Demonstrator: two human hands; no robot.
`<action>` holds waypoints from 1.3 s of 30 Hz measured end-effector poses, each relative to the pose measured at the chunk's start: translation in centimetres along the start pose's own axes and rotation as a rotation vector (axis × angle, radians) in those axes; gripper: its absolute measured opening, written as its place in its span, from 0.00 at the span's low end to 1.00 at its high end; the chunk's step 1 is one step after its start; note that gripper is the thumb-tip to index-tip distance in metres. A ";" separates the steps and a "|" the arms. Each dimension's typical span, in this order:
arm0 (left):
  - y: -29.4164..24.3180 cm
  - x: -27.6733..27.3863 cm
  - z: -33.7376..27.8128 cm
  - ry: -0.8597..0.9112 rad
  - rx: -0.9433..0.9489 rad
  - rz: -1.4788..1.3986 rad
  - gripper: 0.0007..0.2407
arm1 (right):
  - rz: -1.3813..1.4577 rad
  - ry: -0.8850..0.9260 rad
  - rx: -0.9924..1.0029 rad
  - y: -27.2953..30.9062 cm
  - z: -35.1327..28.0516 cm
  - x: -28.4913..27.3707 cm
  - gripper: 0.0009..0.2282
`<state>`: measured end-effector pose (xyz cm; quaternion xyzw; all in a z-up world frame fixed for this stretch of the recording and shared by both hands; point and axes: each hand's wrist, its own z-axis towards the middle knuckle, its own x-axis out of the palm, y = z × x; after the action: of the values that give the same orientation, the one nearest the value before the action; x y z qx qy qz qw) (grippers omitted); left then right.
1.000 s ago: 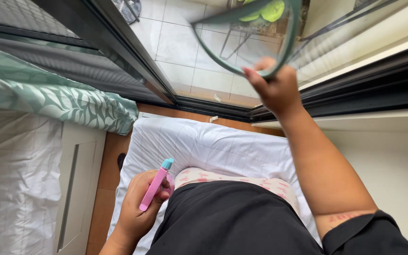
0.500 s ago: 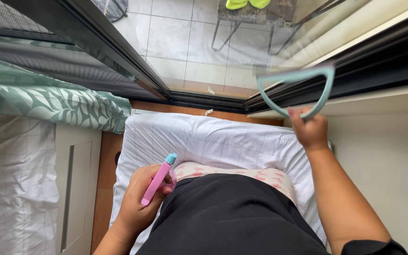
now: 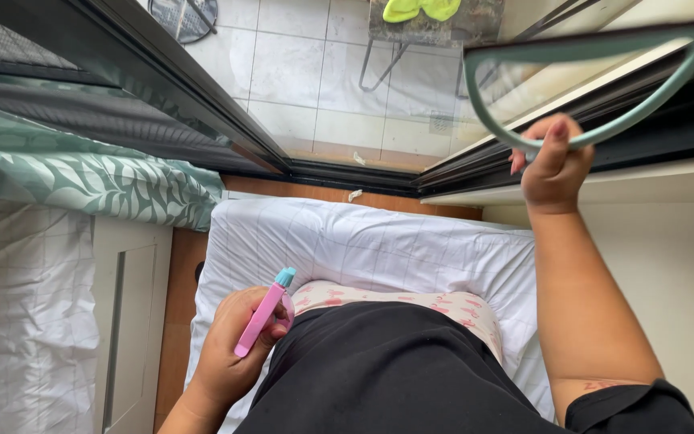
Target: The person sprays a liquid from a pink spray bottle onto a glass window and then uses a squeegee to wipe the glass clean. The person repeats this process, spraying and wiping different sections of the window while sitting on a mattress on the floor.
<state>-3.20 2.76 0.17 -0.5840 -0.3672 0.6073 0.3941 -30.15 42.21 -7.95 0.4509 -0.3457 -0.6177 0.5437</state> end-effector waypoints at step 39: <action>-1.7 1.5 2.2 0.110 -0.031 -0.010 0.08 | -0.216 -0.125 0.297 -3.2 -7.8 -3.1 0.21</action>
<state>-5.34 4.83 1.22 -0.6208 -0.3572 0.5666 0.4074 -23.98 46.33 -13.07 0.5213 -0.4161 -0.6414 0.3791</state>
